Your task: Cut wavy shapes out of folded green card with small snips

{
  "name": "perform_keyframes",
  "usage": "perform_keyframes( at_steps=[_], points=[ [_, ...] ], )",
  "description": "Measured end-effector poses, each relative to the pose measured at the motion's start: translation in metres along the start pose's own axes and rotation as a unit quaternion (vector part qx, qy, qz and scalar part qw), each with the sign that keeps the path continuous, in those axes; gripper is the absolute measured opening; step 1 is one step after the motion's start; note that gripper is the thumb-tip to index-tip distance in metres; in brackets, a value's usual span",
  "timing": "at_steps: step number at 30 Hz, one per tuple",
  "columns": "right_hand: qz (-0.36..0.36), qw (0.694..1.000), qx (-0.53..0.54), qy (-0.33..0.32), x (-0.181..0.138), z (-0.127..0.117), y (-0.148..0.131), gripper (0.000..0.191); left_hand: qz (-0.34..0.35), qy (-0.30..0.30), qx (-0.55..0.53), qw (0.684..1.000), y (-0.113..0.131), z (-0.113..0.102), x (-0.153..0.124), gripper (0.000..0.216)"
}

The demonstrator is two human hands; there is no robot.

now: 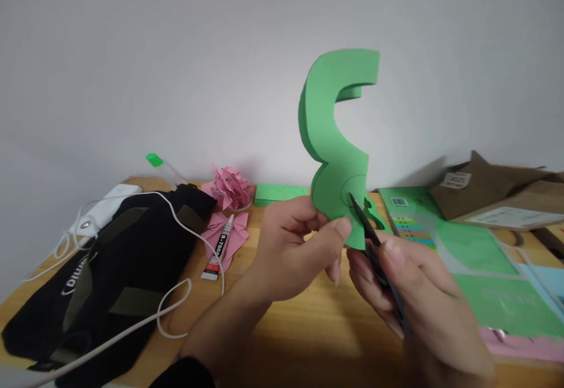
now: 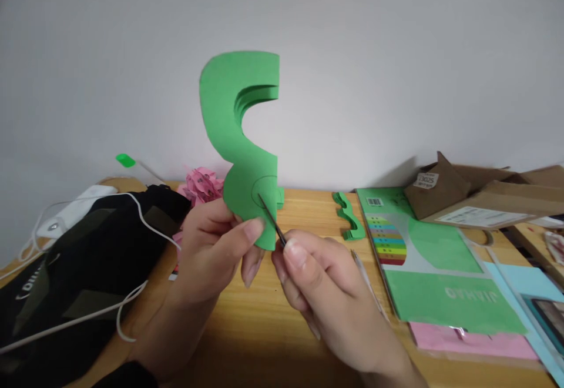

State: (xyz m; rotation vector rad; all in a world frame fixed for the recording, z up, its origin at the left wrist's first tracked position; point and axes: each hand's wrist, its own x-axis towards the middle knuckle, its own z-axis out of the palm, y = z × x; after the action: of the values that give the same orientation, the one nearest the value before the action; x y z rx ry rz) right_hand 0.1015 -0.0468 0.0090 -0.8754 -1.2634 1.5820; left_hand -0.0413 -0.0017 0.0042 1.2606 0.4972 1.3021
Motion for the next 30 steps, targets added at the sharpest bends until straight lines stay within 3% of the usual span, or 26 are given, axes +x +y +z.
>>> perform_keyframes(
  at_steps=[4, 8, 18, 24, 30],
  points=[
    [0.029, 0.999, -0.006, 0.018, 0.0, 0.004, -0.003, 0.05, -0.013, -0.006, -0.023, 1.0, -0.002, 0.0, 0.0, 0.039],
    [-0.003, 1.0, -0.005, 0.011, 0.0, 0.002, 0.0, 0.048, -0.003, -0.021, -0.038, 0.999, -0.002, 0.0, 0.0, 0.038],
    [-0.087, 0.972, -0.218, -0.001, -0.009, -0.004, -0.004, 0.044, -0.006, -0.073, -0.036, 0.997, -0.006, -0.009, -0.002, 0.028],
    [-0.112, 0.969, -0.218, 0.025, -0.011, -0.004, -0.001, 0.036, 0.002, -0.075, -0.044, 0.996, -0.009, -0.011, -0.004, 0.024],
    [-0.087, 0.983, -0.162, -0.009, -0.005, -0.005, -0.003, 0.043, -0.009, -0.06, -0.039, 0.997, -0.008, -0.009, -0.003, 0.024]
  ],
)
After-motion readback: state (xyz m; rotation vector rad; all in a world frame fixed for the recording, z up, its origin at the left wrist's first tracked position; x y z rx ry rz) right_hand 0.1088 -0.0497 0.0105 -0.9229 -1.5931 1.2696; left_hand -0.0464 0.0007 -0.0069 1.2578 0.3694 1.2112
